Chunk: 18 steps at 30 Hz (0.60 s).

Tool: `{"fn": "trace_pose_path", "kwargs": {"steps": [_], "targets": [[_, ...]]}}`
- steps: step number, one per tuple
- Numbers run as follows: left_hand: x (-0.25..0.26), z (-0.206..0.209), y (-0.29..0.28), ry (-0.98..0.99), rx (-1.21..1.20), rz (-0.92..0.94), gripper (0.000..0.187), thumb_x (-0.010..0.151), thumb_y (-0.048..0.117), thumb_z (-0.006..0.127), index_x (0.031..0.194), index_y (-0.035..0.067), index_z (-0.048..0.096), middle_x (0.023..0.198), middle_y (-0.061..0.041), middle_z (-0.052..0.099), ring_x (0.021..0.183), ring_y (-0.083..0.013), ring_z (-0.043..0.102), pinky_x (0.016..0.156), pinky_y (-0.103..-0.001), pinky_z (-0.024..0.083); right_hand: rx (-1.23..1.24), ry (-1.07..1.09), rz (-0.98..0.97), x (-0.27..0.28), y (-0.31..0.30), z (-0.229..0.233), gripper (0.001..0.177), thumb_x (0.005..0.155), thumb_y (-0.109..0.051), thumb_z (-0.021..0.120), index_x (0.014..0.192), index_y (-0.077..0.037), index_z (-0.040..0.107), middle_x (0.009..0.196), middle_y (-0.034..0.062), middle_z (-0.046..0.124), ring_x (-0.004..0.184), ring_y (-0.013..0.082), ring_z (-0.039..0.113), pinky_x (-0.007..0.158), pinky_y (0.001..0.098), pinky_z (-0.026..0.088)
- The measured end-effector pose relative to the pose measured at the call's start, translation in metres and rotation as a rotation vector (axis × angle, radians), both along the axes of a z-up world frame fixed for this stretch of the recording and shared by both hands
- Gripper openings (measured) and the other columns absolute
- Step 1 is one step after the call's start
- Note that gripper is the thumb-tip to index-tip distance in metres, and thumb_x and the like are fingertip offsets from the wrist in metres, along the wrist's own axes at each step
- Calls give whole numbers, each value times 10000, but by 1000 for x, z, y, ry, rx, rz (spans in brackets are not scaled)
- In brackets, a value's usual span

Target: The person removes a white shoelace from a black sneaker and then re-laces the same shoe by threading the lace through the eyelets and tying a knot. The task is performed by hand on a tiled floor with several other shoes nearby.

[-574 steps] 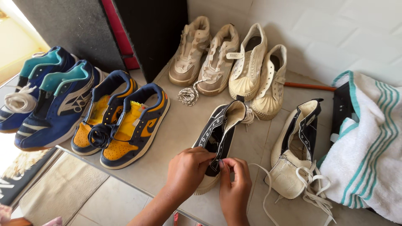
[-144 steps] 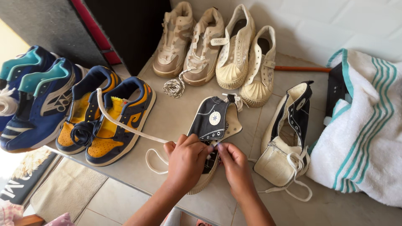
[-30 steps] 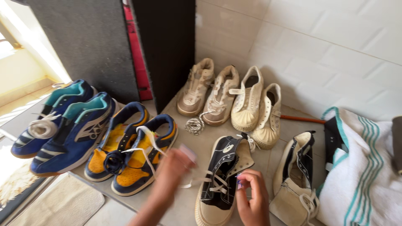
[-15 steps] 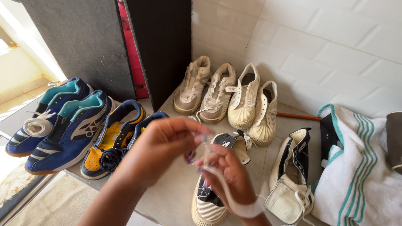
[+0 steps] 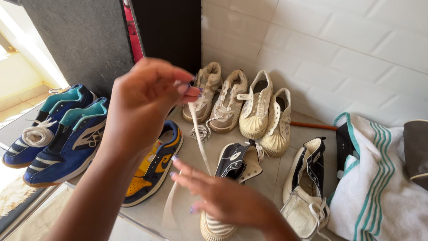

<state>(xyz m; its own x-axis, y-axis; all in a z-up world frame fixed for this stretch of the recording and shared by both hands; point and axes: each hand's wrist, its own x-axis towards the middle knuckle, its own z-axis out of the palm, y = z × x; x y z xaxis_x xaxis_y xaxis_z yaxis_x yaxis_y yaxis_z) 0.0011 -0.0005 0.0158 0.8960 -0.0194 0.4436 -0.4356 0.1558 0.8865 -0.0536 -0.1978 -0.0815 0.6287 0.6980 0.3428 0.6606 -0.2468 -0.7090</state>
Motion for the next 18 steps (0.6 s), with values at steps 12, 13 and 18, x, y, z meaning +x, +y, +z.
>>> {"fn": "trace_pose_path", "kwargs": {"steps": [12,13,18], "targets": [[-30,-25,-41,-274,25,27,135,978,17,641,1107,6,678,1004,-81,686,933,-153,699,847,-298,594,628,692,-8,0,-37,8,293,1064,-221,612,1144,61,626,926,124,702,724,128,637,624,274,521],[-24,-33,-43,-177,-127,-14,130,998,46,623,1121,18,650,971,-71,708,929,-140,718,861,-300,606,658,758,1,-4,-37,0,334,1080,-251,592,1134,73,649,888,115,694,728,131,647,629,276,518],[3,-97,-39,503,-697,-356,81,994,90,601,1057,40,593,778,-65,652,654,-163,635,627,-320,528,541,847,-265,-15,-50,-54,325,970,-255,619,1050,55,675,885,124,756,699,166,692,586,295,512]]}}
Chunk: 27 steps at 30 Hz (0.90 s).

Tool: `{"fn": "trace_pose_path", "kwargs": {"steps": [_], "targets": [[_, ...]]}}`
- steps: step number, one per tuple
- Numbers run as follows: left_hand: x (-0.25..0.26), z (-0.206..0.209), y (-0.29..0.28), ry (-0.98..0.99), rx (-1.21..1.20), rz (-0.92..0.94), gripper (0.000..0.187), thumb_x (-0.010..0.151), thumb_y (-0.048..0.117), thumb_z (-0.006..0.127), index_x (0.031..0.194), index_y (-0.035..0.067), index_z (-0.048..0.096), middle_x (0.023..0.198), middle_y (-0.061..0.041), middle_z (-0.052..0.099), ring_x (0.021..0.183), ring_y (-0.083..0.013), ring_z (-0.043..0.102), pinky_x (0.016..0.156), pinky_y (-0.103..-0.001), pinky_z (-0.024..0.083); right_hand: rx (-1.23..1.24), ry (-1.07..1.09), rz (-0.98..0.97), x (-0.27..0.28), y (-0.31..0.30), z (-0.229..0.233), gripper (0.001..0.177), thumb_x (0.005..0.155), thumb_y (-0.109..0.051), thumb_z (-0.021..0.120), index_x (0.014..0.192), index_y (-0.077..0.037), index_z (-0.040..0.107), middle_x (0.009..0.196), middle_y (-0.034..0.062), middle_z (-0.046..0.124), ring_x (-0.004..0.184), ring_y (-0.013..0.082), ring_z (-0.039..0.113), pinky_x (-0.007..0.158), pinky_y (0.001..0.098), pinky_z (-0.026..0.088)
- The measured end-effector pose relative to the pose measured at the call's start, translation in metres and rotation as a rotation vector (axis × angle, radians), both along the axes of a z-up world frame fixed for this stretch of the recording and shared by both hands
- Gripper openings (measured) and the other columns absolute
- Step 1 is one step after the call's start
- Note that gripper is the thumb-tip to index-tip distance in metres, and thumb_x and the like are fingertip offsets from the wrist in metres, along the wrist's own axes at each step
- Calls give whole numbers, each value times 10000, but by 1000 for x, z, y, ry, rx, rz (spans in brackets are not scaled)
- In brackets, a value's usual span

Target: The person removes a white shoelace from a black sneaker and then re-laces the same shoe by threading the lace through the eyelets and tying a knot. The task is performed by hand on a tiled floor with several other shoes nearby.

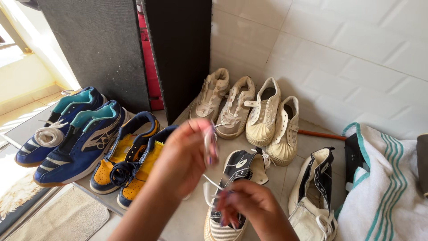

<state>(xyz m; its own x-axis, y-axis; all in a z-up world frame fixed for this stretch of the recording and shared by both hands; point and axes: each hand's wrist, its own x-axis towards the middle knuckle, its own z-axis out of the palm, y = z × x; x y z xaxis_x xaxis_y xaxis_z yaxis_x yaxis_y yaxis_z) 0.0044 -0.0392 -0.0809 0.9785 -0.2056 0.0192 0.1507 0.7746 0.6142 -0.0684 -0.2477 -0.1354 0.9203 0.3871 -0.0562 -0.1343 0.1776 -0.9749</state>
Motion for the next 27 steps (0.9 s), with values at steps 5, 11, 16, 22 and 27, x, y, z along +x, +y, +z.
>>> {"fn": "trace_pose_path", "kwargs": {"steps": [5,11,16,22,27], "targets": [[-24,-71,-24,331,-216,-243,386,1043,376,448,1059,8,564,770,-74,658,671,-177,620,576,-300,461,-281,-200,-288,1,1,-28,281,976,-260,663,955,15,717,777,113,705,645,168,649,555,286,487],[-48,-72,-38,294,428,-193,737,966,628,226,1599,253,189,924,-87,773,790,-145,619,751,-276,450,-757,-828,-678,-8,11,-3,179,796,-148,797,941,-54,750,919,76,632,732,186,649,604,308,481],[-54,-61,-32,-28,505,-281,797,1034,534,370,1677,108,167,984,-54,584,848,-114,494,786,-269,425,-734,-966,-513,-6,19,16,187,800,-61,776,977,-34,726,930,72,635,877,252,655,749,347,517],[-49,-52,-32,-24,361,-196,674,986,275,482,1550,-9,245,1230,-129,620,910,-177,547,789,-328,471,-711,-1051,-506,11,18,19,168,818,-135,797,915,-62,682,951,47,668,898,218,645,764,314,504],[-61,-40,-27,-328,786,-94,703,1023,307,398,1577,48,49,1391,-151,504,1181,-219,624,971,-338,519,-734,-402,-398,18,16,7,252,820,-255,793,932,-70,664,836,32,634,678,148,528,594,280,454]]}}
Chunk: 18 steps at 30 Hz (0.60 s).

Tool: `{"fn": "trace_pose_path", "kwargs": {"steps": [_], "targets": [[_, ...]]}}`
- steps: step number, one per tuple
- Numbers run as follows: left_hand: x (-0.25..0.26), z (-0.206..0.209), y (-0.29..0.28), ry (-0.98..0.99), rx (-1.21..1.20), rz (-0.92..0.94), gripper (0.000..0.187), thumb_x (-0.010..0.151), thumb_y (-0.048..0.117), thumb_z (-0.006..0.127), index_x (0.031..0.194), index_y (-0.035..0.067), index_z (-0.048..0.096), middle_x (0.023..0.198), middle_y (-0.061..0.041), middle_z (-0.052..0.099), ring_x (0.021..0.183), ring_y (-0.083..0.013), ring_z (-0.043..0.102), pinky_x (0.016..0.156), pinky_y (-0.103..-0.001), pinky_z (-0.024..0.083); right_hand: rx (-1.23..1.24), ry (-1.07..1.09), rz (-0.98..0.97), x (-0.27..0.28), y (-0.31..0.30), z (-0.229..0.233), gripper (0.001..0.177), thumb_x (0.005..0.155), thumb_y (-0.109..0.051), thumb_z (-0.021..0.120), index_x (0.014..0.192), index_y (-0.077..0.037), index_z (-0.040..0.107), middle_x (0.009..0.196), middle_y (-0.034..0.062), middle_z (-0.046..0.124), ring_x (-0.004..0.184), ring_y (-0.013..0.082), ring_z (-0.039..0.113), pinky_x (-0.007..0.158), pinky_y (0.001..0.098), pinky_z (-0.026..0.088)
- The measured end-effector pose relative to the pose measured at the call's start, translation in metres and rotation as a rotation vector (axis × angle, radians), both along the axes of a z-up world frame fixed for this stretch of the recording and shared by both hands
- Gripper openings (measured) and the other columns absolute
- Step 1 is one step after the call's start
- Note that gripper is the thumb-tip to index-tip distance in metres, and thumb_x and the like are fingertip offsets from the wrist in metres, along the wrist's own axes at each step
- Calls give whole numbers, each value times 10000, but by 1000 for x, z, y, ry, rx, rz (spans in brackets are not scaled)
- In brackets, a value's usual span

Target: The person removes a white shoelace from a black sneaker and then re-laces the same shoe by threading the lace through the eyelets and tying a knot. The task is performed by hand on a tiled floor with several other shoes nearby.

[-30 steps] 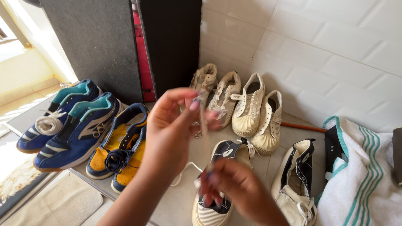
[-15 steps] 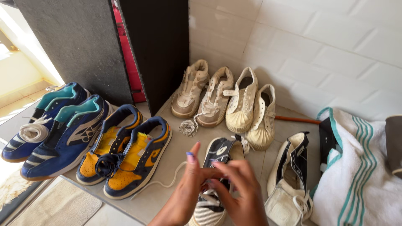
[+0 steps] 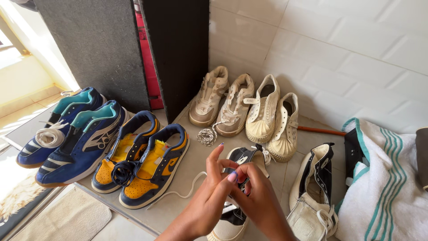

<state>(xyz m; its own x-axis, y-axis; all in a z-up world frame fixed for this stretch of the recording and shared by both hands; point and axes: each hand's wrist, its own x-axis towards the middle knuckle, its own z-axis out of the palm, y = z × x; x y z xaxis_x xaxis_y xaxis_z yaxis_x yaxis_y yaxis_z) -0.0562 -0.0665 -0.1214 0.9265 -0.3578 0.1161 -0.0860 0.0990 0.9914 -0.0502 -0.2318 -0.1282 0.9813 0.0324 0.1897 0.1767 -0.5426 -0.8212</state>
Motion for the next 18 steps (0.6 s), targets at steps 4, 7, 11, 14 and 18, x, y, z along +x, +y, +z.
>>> {"fn": "trace_pose_path", "kwargs": {"steps": [4,7,11,14,18], "targets": [[-1,-1,5,-91,39,-4,702,1052,299,385,1605,61,23,1395,-171,516,1189,-232,623,993,-344,489,107,-226,87,-5,5,-11,200,855,-225,763,940,-49,720,917,30,634,702,124,537,624,266,460],[7,-12,3,46,-140,-16,673,1058,195,462,1615,73,103,1356,-189,608,989,-254,662,840,-361,502,145,-410,109,-7,5,-18,183,923,-210,768,917,-34,720,959,34,588,872,112,605,744,244,501],[25,-28,-1,120,-253,-156,342,988,15,625,1318,-69,591,1089,-125,728,960,-122,693,834,-284,550,640,-109,47,2,-17,-28,162,910,-162,734,966,-10,729,930,33,637,821,112,619,751,255,527],[26,-38,2,-169,187,149,173,906,-13,668,1053,12,755,842,-73,768,765,-155,763,700,-301,593,610,53,-155,3,-47,-52,184,922,-220,701,946,-44,749,826,24,664,724,94,563,660,231,462],[25,-44,-2,-836,502,258,240,796,1,680,1007,94,747,872,-56,712,838,-248,675,773,-382,528,392,202,-474,9,-66,-107,288,954,-314,700,850,-45,714,725,11,642,645,92,558,588,246,427]]}}
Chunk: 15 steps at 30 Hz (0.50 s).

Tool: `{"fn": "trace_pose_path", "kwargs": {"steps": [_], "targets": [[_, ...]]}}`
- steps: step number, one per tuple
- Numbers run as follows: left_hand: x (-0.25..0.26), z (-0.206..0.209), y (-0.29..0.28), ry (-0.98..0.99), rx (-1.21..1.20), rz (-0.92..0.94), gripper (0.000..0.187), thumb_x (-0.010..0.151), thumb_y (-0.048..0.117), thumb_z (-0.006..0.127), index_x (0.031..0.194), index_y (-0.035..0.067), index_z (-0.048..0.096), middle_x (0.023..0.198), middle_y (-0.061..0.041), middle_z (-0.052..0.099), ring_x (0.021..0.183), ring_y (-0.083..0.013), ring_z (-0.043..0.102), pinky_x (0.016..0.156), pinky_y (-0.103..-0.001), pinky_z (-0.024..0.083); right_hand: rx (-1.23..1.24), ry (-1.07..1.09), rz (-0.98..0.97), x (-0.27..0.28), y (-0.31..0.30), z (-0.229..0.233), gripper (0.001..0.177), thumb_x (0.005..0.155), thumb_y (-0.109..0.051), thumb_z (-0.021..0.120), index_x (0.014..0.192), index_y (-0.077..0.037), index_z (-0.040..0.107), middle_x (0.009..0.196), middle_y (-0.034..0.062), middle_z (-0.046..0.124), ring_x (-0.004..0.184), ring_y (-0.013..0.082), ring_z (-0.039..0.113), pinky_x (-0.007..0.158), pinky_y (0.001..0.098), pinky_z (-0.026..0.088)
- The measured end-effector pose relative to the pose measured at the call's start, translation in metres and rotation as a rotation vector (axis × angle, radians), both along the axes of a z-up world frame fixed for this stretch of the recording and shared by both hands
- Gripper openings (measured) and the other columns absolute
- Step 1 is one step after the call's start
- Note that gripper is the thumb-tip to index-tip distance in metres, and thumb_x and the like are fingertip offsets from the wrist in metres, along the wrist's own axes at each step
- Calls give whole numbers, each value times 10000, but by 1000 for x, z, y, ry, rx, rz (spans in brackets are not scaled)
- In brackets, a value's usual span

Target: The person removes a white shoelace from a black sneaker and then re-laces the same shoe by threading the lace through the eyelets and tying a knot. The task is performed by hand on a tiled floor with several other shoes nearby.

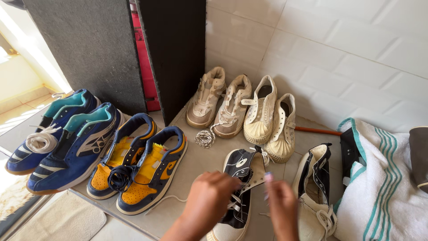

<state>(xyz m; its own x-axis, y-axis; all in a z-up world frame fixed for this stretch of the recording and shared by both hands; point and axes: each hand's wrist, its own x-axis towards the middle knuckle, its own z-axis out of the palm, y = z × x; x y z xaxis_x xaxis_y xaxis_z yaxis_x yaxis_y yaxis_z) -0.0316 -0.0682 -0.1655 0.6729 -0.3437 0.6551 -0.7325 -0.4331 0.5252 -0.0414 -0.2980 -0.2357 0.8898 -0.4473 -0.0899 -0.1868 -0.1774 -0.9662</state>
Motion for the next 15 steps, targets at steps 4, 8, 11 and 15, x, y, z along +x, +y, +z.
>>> {"fn": "trace_pose_path", "kwargs": {"steps": [4,8,11,15], "targets": [[-7,-15,-10,-28,212,-7,334,714,79,686,1038,113,758,816,-11,672,804,-238,646,717,-387,479,-243,60,246,11,2,-57,321,920,-330,722,790,-41,666,653,29,602,594,97,500,529,281,411],[2,-25,-10,-37,302,8,299,695,101,692,985,137,759,810,8,651,806,-223,618,732,-373,461,194,118,284,17,-14,-65,329,951,-309,705,785,-32,645,642,40,554,565,135,467,525,308,368],[1,-35,-12,-44,267,17,252,724,93,684,955,153,764,810,18,644,804,-210,606,732,-367,450,376,57,340,7,-20,-57,318,953,-294,681,773,-34,643,672,35,625,598,124,552,576,292,457],[0,-39,-20,-11,269,55,189,711,89,681,882,138,745,779,13,635,785,-210,605,703,-369,441,465,110,273,5,-14,-44,276,934,-271,680,794,-34,656,695,53,665,614,139,594,597,300,473]]}}
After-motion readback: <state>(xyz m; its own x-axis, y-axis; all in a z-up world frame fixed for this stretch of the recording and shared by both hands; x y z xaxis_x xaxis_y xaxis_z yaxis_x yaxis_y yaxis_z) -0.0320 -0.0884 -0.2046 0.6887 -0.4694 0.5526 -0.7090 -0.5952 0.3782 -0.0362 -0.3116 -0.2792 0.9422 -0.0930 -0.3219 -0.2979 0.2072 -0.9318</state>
